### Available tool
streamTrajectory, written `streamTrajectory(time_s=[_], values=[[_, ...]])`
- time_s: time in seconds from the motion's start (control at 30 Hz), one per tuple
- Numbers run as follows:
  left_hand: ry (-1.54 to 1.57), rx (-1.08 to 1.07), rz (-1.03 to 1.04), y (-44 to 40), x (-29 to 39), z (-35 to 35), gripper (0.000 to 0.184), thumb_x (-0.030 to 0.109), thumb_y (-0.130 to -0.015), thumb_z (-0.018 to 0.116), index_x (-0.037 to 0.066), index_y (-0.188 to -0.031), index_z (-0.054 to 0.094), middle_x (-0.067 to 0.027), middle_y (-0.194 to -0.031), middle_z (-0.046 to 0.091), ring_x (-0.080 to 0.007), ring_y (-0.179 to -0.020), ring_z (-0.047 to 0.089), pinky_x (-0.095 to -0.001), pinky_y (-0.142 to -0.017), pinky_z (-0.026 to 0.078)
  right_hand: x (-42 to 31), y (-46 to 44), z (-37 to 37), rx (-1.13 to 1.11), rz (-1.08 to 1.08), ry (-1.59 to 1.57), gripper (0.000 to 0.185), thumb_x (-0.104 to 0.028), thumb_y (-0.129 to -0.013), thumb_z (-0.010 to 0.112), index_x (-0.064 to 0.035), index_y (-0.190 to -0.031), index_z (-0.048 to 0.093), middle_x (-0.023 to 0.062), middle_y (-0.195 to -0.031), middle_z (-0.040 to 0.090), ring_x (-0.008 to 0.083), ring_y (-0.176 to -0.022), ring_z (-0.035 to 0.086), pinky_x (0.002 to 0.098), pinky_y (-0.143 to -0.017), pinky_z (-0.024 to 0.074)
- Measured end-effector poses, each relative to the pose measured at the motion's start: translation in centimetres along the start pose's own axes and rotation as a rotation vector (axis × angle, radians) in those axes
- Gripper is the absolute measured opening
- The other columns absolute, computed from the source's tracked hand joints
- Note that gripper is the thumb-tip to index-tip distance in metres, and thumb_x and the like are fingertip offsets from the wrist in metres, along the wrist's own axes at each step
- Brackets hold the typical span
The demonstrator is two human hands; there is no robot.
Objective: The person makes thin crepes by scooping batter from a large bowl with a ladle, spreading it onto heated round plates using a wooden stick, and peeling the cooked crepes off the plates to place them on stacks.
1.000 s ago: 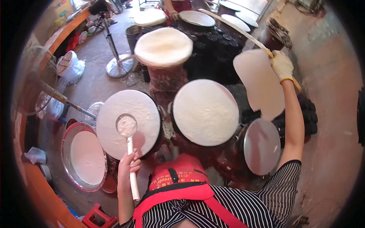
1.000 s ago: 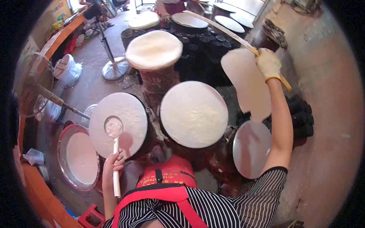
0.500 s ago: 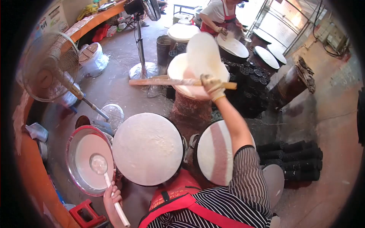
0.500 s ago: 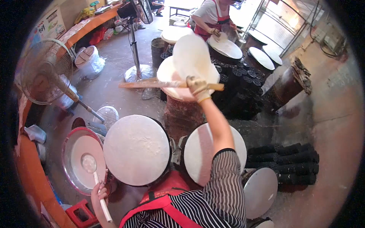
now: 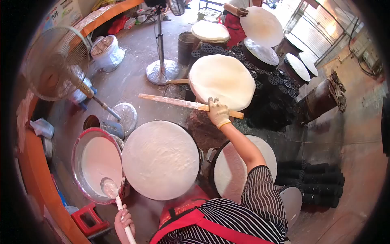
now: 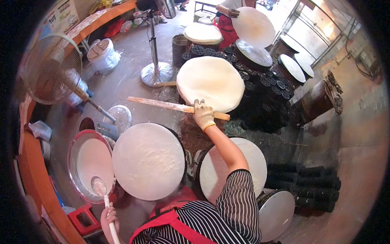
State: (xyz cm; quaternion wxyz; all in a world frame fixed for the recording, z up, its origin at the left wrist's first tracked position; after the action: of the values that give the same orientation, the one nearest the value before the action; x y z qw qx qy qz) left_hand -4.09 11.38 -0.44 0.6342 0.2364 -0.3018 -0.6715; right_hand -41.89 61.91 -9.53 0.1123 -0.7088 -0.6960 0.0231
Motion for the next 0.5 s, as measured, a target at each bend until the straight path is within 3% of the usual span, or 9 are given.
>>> streamTrajectory(time_s=[0.1, 0.17, 0.23, 0.27, 0.3, 0.4, 0.43, 0.47, 0.5], values=[[0.022, -0.066, -0.036, 0.3, 1.7, -0.5, 0.034, 0.012, -0.103, 0.04, -0.013, -0.126, 0.038, -0.0076, -0.084, 0.044, -0.0095, -0.059, 0.043, -0.0208, -0.044, 0.04, -3.1, 1.7, -5.2, 0.086, -0.023, -0.146, 0.071, -0.027, -0.078, 0.072, -0.0164, -0.143, 0.044, 0.0138, -0.117, 0.06, 0.0288, -0.09, 0.068, 0.041, -0.073, 0.0557], [0.076, -0.058, -0.072, 0.8, 3.6, -0.3, 0.033, 0.016, -0.104, 0.038, -0.012, -0.123, 0.04, -0.0089, -0.085, 0.044, -0.0103, -0.058, 0.042, -0.0205, -0.042, 0.04, -7.7, 3.9, -11.1, 0.14, -0.069, -0.236, 0.046, -0.028, -0.085, 0.065, -0.0114, -0.127, 0.056, 0.0121, -0.101, 0.063, 0.0277, -0.083, 0.069, 0.0408, -0.069, 0.0573], [0.094, -0.067, -0.091, 0.8, 6.9, -1.0, 0.036, 0.019, -0.105, 0.038, -0.011, -0.126, 0.039, -0.0091, -0.085, 0.044, -0.0106, -0.058, 0.042, -0.0214, -0.043, 0.04, -12.7, 6.9, -10.2, -0.038, -0.139, -0.342, 0.033, -0.031, -0.089, 0.063, -0.012, -0.115, 0.058, 0.0137, -0.105, 0.062, 0.0291, -0.083, 0.068, 0.0394, -0.072, 0.0571], [0.06, -0.084, -0.057, 0.6, 9.1, -1.7, 0.037, 0.02, -0.105, 0.039, -0.01, -0.126, 0.039, -0.0086, -0.085, 0.044, -0.0101, -0.058, 0.042, -0.0209, -0.042, 0.04, -15.5, 8.5, -8.2, -0.26, -0.231, -0.48, 0.034, -0.034, -0.091, 0.06, -0.0133, -0.118, 0.059, 0.0154, -0.102, 0.062, 0.0315, -0.082, 0.068, 0.041, -0.073, 0.0564], [0.024, -0.103, -0.025, 0.2, 11.8, -2.3, 0.038, 0.022, -0.105, 0.041, -0.009, -0.127, 0.04, -0.0081, -0.085, 0.044, -0.0097, -0.058, 0.042, -0.0205, -0.041, 0.039, -19.5, 11.0, -13.2, -0.454, -0.318, -0.634, 0.031, -0.033, -0.093, 0.058, -0.0124, -0.116, 0.062, 0.0189, -0.096, 0.065, 0.036, -0.082, 0.067, 0.044, -0.074, 0.054], [-0.766, 0.2, 0.379, -4.8, 25.5, -11.1, 0.032, 0.029, -0.103, 0.049, 0.01, -0.128, 0.05, -0.0014, -0.076, 0.048, -0.0052, -0.048, 0.037, -0.0184, -0.035, 0.028, -28.1, 20.5, -8.8, -0.601, -0.247, -1.143, 0.027, -0.029, -0.095, 0.055, -0.0092, -0.11, 0.065, 0.0224, -0.093, 0.068, 0.0418, -0.086, 0.065, 0.047, -0.076, 0.0513], [-1.019, 0.475, 0.648, -6.0, 28.5, -12.1, 0.033, 0.027, -0.101, 0.051, 0.014, -0.131, 0.053, -0.0015, -0.075, 0.053, -0.0033, -0.048, 0.042, -0.0183, -0.036, 0.029, -31.2, 22.6, -11.7, -0.814, -0.213, -1.021, 0.029, -0.027, -0.095, 0.055, -0.0091, -0.116, 0.063, 0.0236, -0.096, 0.067, 0.0423, -0.091, 0.065, 0.0466, -0.08, 0.0509], [-1.267, 0.472, 0.708, -8.7, 32.5, -12.9, 0.036, 0.022, -0.099, 0.051, 0.011, -0.133, 0.056, -0.0069, -0.08, 0.061, -0.0117, -0.055, 0.054, -0.0282, -0.043, 0.041, -34.5, 24.7, -12.9, -0.834, -0.226, -0.989, 0.034, -0.028, -0.095, 0.056, -0.0095, -0.124, 0.059, 0.0245, -0.102, 0.066, 0.0433, -0.097, 0.063, 0.0464, -0.084, 0.0504], [-1.768, 0.514, 1.175, -10.2, 35.6, -12.3, 0.04, 0.022, -0.098, 0.049, 0.009, -0.136, 0.055, -0.0131, -0.096, 0.068, -0.0245, -0.076, 0.065, -0.0373, -0.066, 0.052, -36.9, 27.9, -10.4, -0.763, -0.217, -1.028, 0.04, -0.03, -0.095, 0.057, -0.0093, -0.129, 0.055, 0.0251, -0.108, 0.065, 0.0445, -0.102, 0.061, 0.0464, -0.086, 0.0499]])
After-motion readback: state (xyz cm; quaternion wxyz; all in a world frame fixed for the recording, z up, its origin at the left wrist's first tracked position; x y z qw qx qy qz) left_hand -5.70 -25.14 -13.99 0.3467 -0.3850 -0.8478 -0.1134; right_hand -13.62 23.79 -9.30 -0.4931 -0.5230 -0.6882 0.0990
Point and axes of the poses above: each hand's wrist, its own y-axis away from the middle knuckle, its own z-axis out of the palm, x = y × z, the point moved 6 cm from there along -y, towards the middle knuckle
